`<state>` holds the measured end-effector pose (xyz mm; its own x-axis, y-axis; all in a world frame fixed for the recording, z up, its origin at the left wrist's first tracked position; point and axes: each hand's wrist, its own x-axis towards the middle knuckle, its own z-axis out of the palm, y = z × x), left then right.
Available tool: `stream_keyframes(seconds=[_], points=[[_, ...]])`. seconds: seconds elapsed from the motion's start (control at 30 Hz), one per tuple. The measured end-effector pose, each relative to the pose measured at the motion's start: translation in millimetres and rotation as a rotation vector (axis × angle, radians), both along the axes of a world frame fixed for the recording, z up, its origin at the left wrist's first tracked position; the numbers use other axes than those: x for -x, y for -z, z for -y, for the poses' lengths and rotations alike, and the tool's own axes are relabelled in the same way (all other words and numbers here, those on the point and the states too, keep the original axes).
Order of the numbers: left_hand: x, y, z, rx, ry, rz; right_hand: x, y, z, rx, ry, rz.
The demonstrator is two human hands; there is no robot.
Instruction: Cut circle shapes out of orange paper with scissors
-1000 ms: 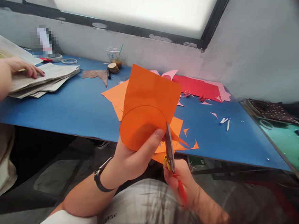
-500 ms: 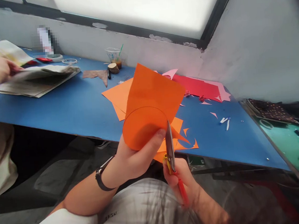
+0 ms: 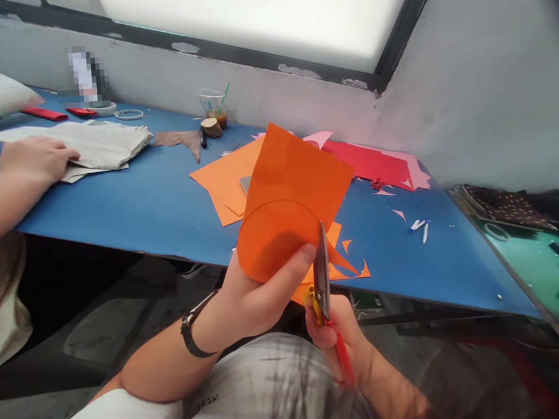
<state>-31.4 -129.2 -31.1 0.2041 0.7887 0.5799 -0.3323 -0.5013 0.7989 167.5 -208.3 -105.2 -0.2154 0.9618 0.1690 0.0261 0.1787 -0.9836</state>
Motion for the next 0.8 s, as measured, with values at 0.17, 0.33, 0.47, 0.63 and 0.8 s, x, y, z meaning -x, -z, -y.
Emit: stream_keyframes(seconds=[0.17, 0.33, 0.47, 0.63, 0.8], points=[[1.4, 0.6, 0.4, -0.006, 0.055, 0.018, 0.1, 0.0, -0.6, -0.049, 0.011, 0.047], [2.1, 3.7, 1.0, -0.005, 0.039, 0.03, -0.8, -2.3, -0.4, -0.042, 0.01, 0.065], [1.6, 3.0, 3.0, 0.05, 0.003, 0.009, 0.7, -0.2, 2.8, -0.02, 0.011, 0.018], [1.6, 0.7, 2.8, 0.04, 0.027, -0.021, 3.1, 5.2, 6.2, 0.03, 0.009, 0.005], [2.0, 1.8, 2.6, 0.049, 0.023, -0.016, 1.6, 3.9, 3.8, 0.024, 0.032, 0.043]])
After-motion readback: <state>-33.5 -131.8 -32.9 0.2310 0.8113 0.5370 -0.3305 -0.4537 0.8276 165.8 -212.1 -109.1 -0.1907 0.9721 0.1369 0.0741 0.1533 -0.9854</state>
